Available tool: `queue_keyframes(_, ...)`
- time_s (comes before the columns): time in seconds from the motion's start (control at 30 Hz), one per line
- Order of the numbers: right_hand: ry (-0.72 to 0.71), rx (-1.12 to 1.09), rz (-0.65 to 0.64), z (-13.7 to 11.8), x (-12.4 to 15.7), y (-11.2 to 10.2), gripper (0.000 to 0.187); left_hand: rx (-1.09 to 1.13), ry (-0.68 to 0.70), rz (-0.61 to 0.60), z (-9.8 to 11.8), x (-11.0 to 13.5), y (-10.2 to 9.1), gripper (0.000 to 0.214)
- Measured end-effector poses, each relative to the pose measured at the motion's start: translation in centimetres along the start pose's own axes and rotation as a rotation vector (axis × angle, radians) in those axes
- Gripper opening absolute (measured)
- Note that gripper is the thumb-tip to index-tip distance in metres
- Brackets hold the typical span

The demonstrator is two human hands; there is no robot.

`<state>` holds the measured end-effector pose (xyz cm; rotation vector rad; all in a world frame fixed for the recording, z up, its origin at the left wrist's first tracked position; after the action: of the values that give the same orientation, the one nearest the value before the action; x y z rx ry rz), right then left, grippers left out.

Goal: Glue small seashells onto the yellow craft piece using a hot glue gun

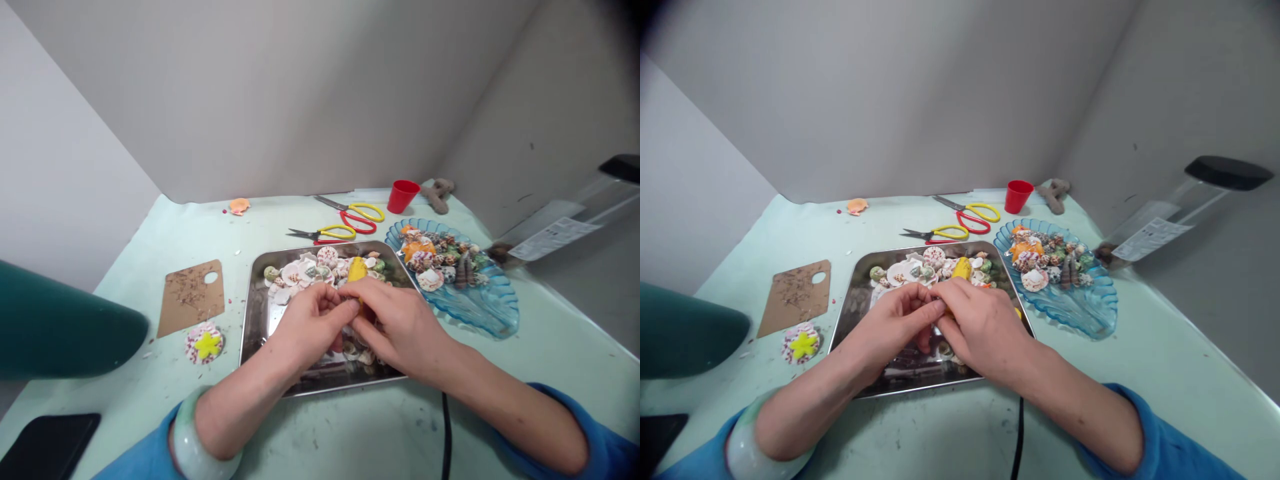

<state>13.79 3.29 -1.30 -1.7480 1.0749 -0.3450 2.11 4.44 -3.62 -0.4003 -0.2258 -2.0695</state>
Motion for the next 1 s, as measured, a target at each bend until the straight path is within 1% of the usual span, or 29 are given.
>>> queue_keyframes(0.5, 0.003, -0.009, -0.012, -0.15, 0.08, -0.05, 0.025, -0.003, -0.022, 0.007, 0.21, -0.04, 0.08, 0.021)
queue_keyframes(0.63, 0.012, -0.003, -0.021, -0.14, 0.08, -0.03, 0.026, -0.002, -0.007, 0.007, 0.16, 0.0, 0.0, 0.022)
queue_keyframes(1.0, 0.038, 0.014, -0.044, -0.1, -0.06, 0.23, 0.026, -0.026, -0.017, -0.024, -0.34, -0.09, 0.03, 0.024)
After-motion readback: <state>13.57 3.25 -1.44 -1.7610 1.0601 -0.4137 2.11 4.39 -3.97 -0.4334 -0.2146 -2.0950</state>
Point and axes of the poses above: each hand's wrist, its own x-axis away from the middle knuckle, its own y-axis out of the palm, z = x × y, the point moved 5 cm from there along -x, towards the middle knuckle, and after that the axes turned 9 degrees about -z, right-handed, at the moved point
